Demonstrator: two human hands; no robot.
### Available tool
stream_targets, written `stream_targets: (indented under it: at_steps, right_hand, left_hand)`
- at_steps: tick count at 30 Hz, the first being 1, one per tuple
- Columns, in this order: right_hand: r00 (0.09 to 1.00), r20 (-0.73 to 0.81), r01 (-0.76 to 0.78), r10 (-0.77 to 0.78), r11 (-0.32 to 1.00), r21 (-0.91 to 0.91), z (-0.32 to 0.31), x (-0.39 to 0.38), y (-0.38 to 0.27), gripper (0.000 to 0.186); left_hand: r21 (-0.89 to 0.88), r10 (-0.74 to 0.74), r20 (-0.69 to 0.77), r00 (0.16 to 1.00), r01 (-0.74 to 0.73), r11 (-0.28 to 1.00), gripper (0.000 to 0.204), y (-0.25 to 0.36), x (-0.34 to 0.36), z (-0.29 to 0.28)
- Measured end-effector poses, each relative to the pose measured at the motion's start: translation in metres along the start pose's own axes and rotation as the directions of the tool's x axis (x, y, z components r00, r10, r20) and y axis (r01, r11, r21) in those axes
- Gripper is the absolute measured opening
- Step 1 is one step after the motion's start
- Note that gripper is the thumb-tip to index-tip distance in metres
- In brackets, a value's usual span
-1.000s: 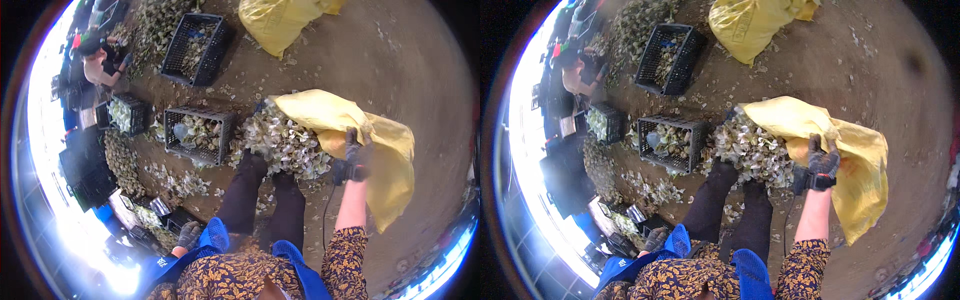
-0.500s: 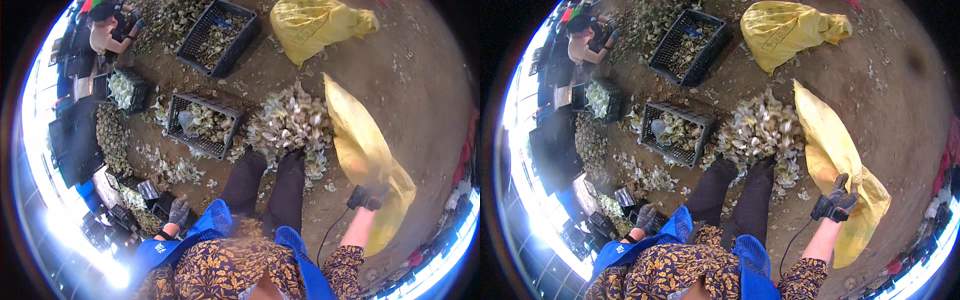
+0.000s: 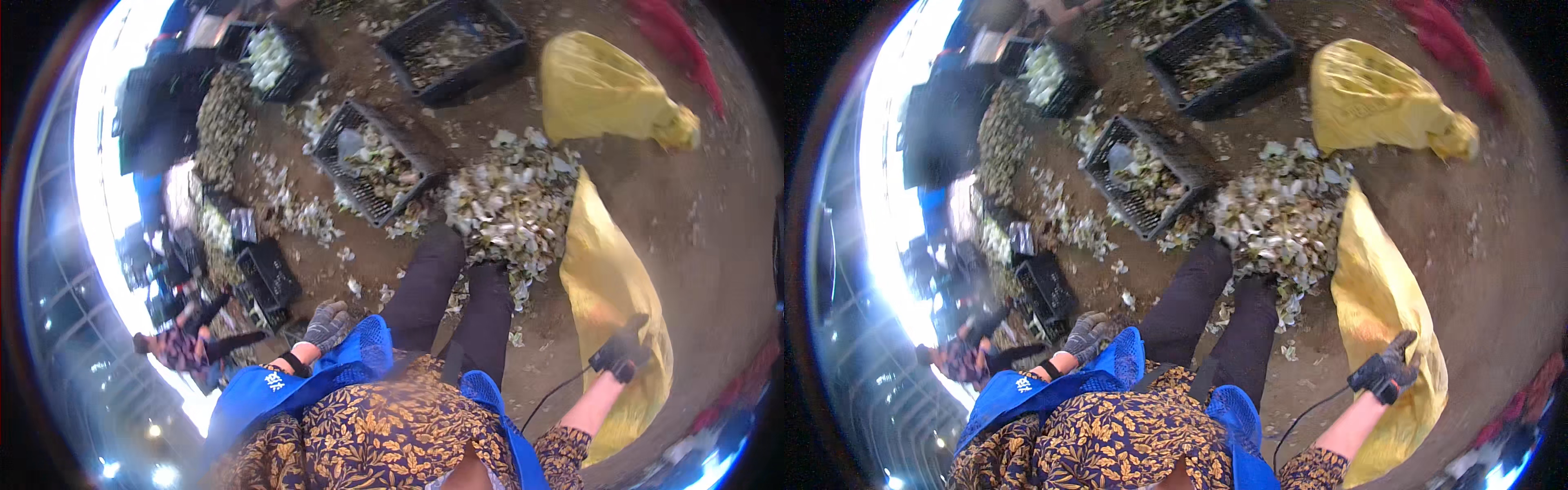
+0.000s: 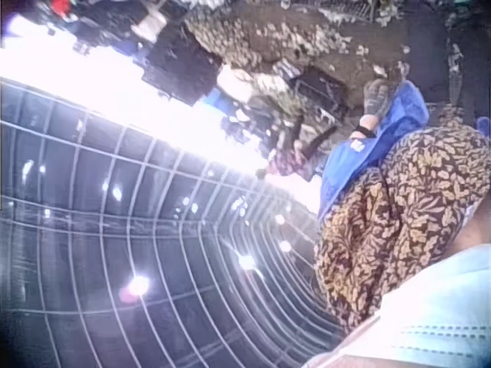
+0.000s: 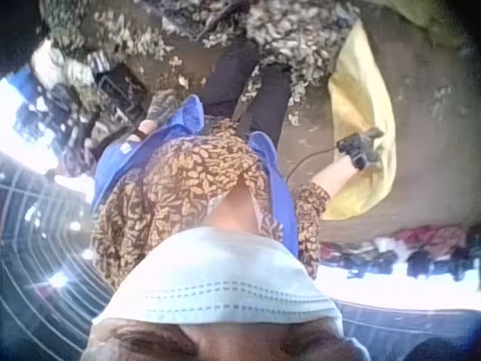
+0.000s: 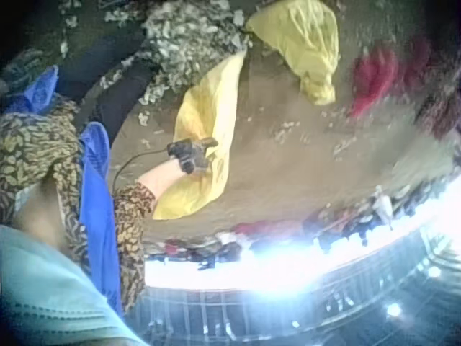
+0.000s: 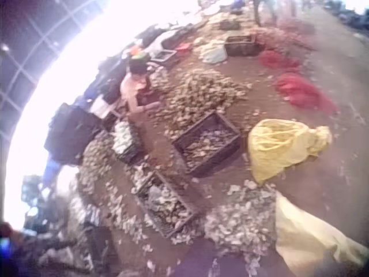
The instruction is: Peeling and trimming onions in a large farm processing area.
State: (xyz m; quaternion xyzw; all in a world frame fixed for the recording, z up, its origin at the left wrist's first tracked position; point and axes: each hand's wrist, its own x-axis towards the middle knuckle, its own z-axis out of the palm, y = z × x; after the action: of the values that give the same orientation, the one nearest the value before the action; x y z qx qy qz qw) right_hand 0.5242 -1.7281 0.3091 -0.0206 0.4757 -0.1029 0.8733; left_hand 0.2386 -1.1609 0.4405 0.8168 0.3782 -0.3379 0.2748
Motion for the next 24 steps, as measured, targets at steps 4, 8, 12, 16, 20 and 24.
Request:
stream_targets:
  at_steps: [4,8,12,16,20,24]
  right_hand:
    - [0.98,0.11,0.197,-0.165,0.721,-0.664,0.004,-0.012,0.048,0.045]
    - [0.98,0.038,0.155,-0.193,0.637,-0.755,0.004,-0.026,0.126,0.049]
    - [0.949,-0.315,-0.183,-0.018,0.781,-0.597,-0.011,-0.056,0.195,0.049]
    - [0.995,0.024,-0.02,0.101,0.41,-0.912,-0.064,-0.068,0.241,0.042]
    - [0.937,0.057,-0.064,0.346,0.329,-0.942,-0.126,-0.101,0.279,0.027]
    - [0.989,-0.124,-0.124,0.079,-0.006,-0.992,-0.184,-0.159,0.351,0.025]
  left_hand:
    - [-0.063,-0.106,0.035,0.994,0.108,0.992,0.023,-0.048,-0.027,0.028]
    - [0.007,0.091,-0.142,0.986,-0.091,0.996,0.022,-0.078,-0.041,0.039]
    - [-0.214,-0.13,-0.126,0.984,0.101,0.972,0.025,-0.091,-0.03,0.024]
    - [-0.157,-0.093,-0.064,0.994,0.082,0.984,0.023,-0.136,0.0,0.005]
    - [-0.208,0.087,-0.054,0.995,-0.096,0.973,0.018,-0.223,0.038,-0.009]
    - [0.004,0.196,-0.319,0.927,-0.205,0.979,0.017,-0.329,0.075,-0.053]
